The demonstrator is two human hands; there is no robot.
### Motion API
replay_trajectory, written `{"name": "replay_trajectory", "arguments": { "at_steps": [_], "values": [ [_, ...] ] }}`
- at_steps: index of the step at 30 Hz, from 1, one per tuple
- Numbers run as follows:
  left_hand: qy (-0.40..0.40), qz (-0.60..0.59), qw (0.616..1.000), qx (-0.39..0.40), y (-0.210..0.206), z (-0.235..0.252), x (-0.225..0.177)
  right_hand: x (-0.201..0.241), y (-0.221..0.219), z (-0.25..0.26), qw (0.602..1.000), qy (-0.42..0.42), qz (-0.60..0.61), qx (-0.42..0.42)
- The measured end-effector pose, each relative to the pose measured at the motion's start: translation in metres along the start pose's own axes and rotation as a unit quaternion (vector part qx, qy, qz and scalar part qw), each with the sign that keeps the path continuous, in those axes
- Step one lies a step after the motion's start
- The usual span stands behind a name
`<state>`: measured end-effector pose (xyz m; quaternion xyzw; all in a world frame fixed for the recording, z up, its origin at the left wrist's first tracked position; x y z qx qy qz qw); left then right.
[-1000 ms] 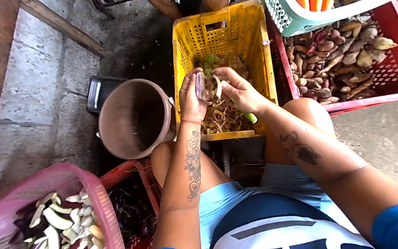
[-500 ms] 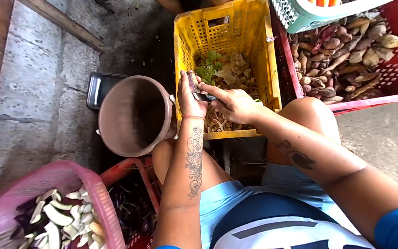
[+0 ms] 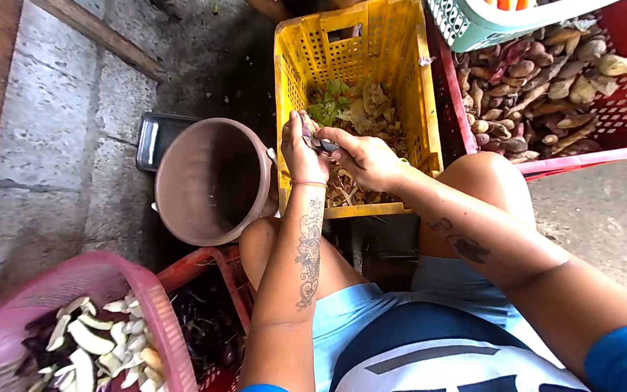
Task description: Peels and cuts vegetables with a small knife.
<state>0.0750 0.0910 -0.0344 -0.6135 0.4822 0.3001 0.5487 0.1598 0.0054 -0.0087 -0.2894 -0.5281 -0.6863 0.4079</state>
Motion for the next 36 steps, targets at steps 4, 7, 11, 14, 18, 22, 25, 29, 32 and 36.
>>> {"name": "replay_trajectory", "arguments": {
  "at_steps": [4,7,11,14,18,22,25,29,32,36],
  "values": [
    [-0.012,0.01,1.0,0.005,-0.001,-0.002,-0.002,-0.003,-0.003,-0.001,0.999,-0.017,0.027,0.004],
    [-0.028,0.016,0.999,0.022,-0.004,-0.001,-0.002,-0.004,-0.004,-0.001,0.999,-0.031,0.035,0.021],
    [-0.072,0.066,0.994,0.044,-0.01,-0.008,-0.003,-0.008,0.006,0.003,0.998,-0.035,0.058,-0.01],
    [-0.095,0.081,0.99,0.066,-0.012,-0.009,-0.006,-0.012,0.008,0.005,0.996,-0.045,0.076,0.003],
    [-0.137,0.112,0.981,0.082,-0.016,-0.01,-0.015,-0.015,0.009,0.004,0.99,-0.082,0.117,0.021],
    [-0.18,0.137,0.966,0.124,-0.021,-0.017,-0.014,-0.018,0.016,0.006,0.987,-0.058,0.146,-0.017],
    [-0.161,0.116,0.969,0.15,-0.024,-0.017,-0.011,-0.017,0.022,0.007,0.988,-0.04,0.144,-0.026],
    [-0.109,0.088,0.972,0.189,-0.028,-0.014,-0.006,-0.016,0.029,0.006,0.992,-0.033,0.112,-0.05],
    [-0.135,0.136,0.972,0.134,-0.022,-0.011,-0.007,-0.02,0.027,0.007,0.993,-0.066,0.09,-0.03],
    [-0.164,0.171,0.961,0.141,-0.026,-0.019,-0.007,-0.022,0.031,0.007,0.991,-0.064,0.101,-0.062]
  ]
}}
Point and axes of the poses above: each hand's wrist, its own z-axis towards the middle knuckle, its own y-axis out of the back of the hand, x = y × z, the point moved 9 cm from there along z, towards the middle knuckle, and after that the axes turned 9 degrees about z, right-handed, at the moved point
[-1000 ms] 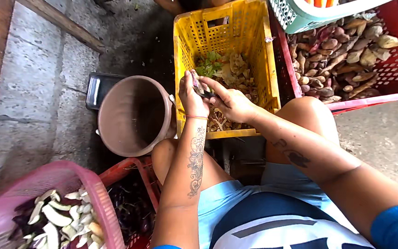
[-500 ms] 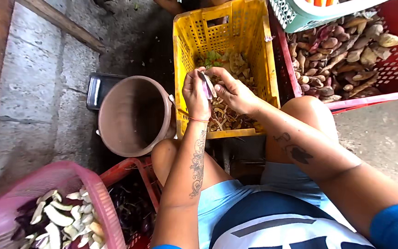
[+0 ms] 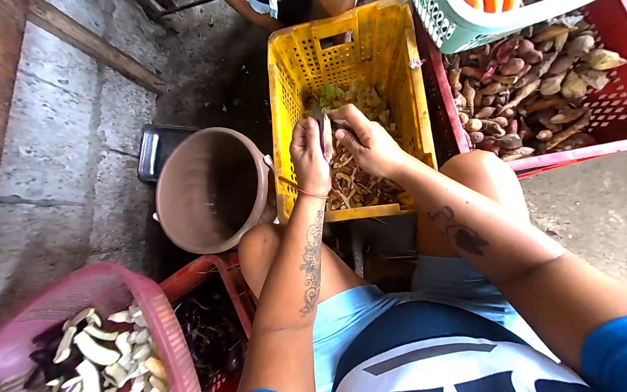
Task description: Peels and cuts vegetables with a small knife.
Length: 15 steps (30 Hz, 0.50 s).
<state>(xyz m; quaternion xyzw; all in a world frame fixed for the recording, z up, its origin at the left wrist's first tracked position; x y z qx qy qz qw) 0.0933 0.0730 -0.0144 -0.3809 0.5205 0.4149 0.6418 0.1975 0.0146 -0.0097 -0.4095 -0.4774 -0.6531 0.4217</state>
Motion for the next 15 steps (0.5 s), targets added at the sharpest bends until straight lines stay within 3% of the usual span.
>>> {"name": "replay_trajectory", "arguments": {
  "at_steps": [6,11,15],
  "values": [
    [0.105,-0.107,0.988,0.046,-0.006,0.001,0.008,-0.006,0.004,0.0,0.97,-0.059,0.237,-0.013],
    [0.123,-0.15,0.981,-0.014,0.009,0.008,0.007,0.001,-0.012,-0.007,0.996,-0.004,0.066,0.057],
    [0.174,-0.175,0.966,-0.082,0.021,0.008,0.01,0.016,-0.026,-0.015,0.991,0.085,-0.037,0.093]
  ]
}}
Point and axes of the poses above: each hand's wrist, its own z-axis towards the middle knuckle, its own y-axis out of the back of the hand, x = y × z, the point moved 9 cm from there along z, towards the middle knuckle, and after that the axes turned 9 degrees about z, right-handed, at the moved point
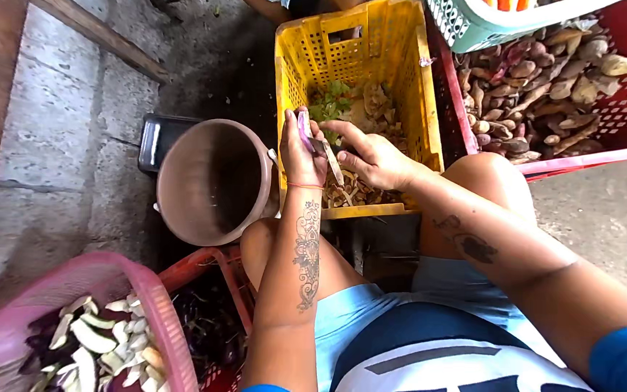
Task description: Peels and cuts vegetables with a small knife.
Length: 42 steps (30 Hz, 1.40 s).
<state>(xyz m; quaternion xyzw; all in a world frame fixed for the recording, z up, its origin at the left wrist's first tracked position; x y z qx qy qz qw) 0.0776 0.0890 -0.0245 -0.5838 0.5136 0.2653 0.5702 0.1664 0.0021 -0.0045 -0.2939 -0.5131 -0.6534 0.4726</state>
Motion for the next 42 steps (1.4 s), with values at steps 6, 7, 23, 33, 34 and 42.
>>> {"name": "replay_trajectory", "arguments": {
  "at_steps": [6,7,23,33,34,42],
  "values": [
    [0.048,-0.052,0.997,0.026,-0.004,-0.002,0.001,0.008,-0.011,-0.001,0.997,0.045,-0.06,0.022],
    [0.049,-0.056,0.997,0.025,-0.004,-0.002,0.001,0.008,-0.011,-0.001,0.997,0.046,-0.064,0.022],
    [0.016,-0.047,0.999,-0.002,-0.002,-0.001,0.006,0.001,-0.01,0.001,0.997,0.0,-0.074,0.013],
    [-0.016,0.019,1.0,-0.019,-0.004,-0.003,0.012,-0.008,-0.005,0.004,0.996,-0.067,-0.051,0.01],
    [-0.024,0.028,0.999,-0.018,-0.004,-0.003,0.011,-0.008,-0.004,0.004,0.996,-0.065,-0.053,0.003],
    [-0.082,0.111,0.99,0.026,-0.014,-0.009,0.012,-0.022,0.01,0.009,0.996,-0.08,0.019,-0.045]
  ]
}}
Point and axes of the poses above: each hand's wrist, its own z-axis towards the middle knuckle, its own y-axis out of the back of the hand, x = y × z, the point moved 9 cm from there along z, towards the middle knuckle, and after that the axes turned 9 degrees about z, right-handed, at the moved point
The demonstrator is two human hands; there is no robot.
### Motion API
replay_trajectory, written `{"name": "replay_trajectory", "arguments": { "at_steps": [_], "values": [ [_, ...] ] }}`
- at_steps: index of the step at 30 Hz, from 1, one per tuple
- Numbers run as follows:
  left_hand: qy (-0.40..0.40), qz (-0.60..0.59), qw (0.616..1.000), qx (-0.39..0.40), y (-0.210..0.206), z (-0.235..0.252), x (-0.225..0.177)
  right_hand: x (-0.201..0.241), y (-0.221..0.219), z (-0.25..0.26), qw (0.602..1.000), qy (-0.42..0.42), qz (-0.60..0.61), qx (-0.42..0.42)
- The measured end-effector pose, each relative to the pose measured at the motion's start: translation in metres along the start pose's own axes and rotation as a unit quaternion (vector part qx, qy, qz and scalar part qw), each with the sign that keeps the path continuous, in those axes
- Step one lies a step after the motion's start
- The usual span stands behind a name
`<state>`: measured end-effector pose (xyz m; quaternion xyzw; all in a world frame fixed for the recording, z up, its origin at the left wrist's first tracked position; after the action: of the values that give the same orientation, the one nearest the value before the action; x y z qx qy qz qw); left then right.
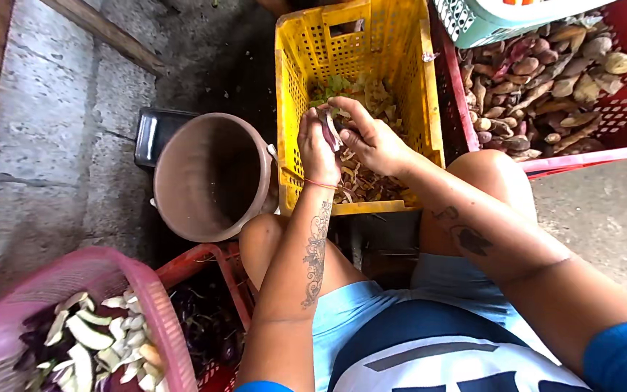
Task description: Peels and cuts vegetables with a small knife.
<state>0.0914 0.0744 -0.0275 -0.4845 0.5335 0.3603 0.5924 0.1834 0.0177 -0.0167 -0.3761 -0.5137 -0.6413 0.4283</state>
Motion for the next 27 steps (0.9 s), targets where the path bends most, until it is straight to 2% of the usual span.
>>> {"name": "replay_trajectory", "arguments": {
  "at_steps": [3,6,8,10,12,14,16,18,22,27],
  "values": [
    [-0.029,0.011,1.0,0.003,0.0,0.001,-0.002,-0.001,0.002,-0.001,1.0,-0.001,0.011,-0.013],
    [-0.05,0.021,0.998,0.027,-0.007,-0.002,-0.001,-0.001,0.011,-0.001,0.997,0.017,0.033,-0.069],
    [-0.019,-0.005,0.999,0.05,-0.011,-0.003,0.002,-0.003,0.016,0.0,0.989,0.006,0.116,-0.09],
    [0.029,-0.043,0.996,0.077,-0.015,-0.003,0.002,-0.008,0.017,0.001,0.956,-0.027,0.275,-0.101],
    [0.058,-0.077,0.991,0.092,-0.013,0.0,-0.001,-0.01,0.015,-0.001,0.931,-0.058,0.347,-0.093],
    [0.071,-0.095,0.99,0.071,-0.005,0.005,-0.003,-0.006,0.013,-0.003,0.951,-0.046,0.296,-0.071],
    [0.06,-0.092,0.993,0.036,0.006,0.01,-0.006,0.004,0.006,-0.007,0.983,-0.013,0.181,-0.026],
    [0.038,-0.089,0.995,0.011,0.014,0.015,-0.009,0.013,-0.002,-0.011,0.996,0.02,0.082,0.013],
    [0.031,-0.106,0.993,-0.03,0.02,0.017,-0.011,0.023,-0.014,-0.015,0.996,0.066,-0.018,0.06],
    [0.008,-0.083,0.996,-0.022,0.018,0.016,-0.014,0.025,-0.015,-0.016,0.994,0.078,-0.045,0.059]
  ]
}}
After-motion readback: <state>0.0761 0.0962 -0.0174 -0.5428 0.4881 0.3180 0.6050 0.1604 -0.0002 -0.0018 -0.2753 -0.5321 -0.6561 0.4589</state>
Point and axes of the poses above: each hand's wrist, its own z-axis towards the middle knuckle, its own y-axis out of the back of the hand, x = y × z, the point moved 9 cm from there along z, towards the middle knuckle, and after that the axes turned 9 degrees about z, right-handed, at the moved point
